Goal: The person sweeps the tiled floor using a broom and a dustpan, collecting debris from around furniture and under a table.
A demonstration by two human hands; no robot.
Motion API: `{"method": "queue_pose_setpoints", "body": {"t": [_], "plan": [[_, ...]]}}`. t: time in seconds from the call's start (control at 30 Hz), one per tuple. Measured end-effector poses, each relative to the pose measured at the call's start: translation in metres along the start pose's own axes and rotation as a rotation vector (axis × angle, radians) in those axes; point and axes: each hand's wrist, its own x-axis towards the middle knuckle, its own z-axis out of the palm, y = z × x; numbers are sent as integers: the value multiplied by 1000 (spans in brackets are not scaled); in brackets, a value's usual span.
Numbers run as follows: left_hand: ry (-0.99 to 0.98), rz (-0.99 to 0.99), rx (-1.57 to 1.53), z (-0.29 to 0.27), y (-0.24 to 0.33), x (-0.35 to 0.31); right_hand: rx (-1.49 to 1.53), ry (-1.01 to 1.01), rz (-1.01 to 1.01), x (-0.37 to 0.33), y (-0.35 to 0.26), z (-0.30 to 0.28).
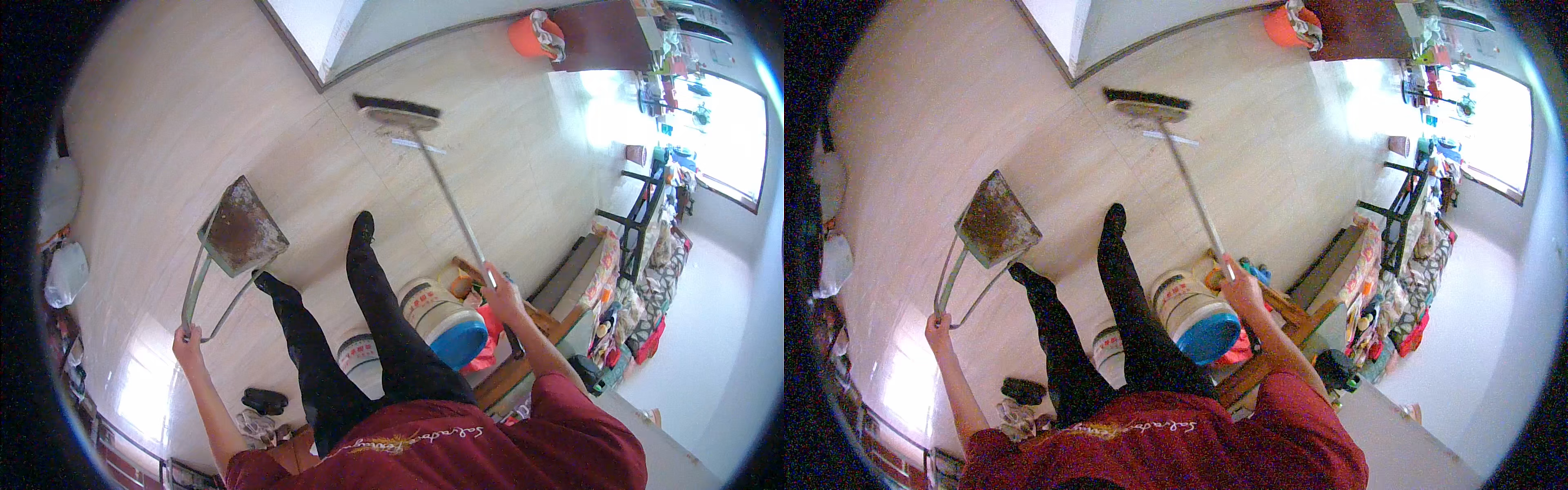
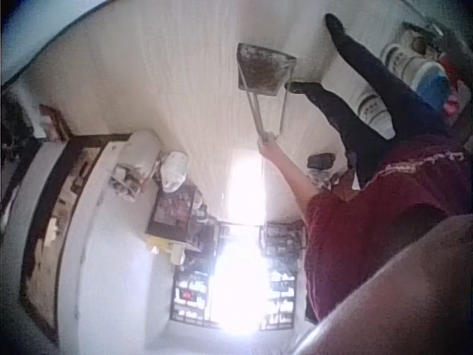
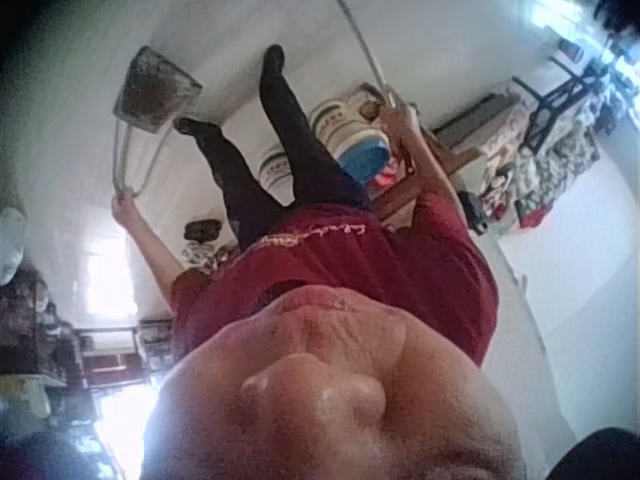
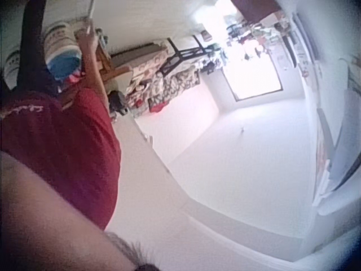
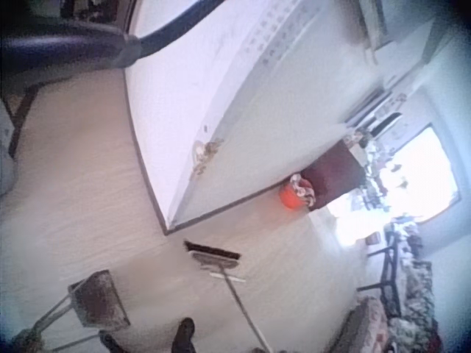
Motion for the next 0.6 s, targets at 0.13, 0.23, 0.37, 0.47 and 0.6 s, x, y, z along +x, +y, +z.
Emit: {"method": "queue_pose_setpoints", "body": {"t": [0.13, 0.23, 0.37, 0.47, 0.6], "plan": [[-23, 35, 1, 14, -10, 17, 178, 168, -17, 72, 85, 11], [4, -55, 45, 18, -18, 25, 439, 122, 111, 121, 56, -13], [15, -35, -79, 24, -21, 30, 706, -316, 116, 193, 43, -28], [23, 0, 43, 26, -25, 40, 833, -353, -88, 208, 25, 25], [8, 71, 28, 27, -35, 46, 232, 10, -443, 165, 1, 132]]}}
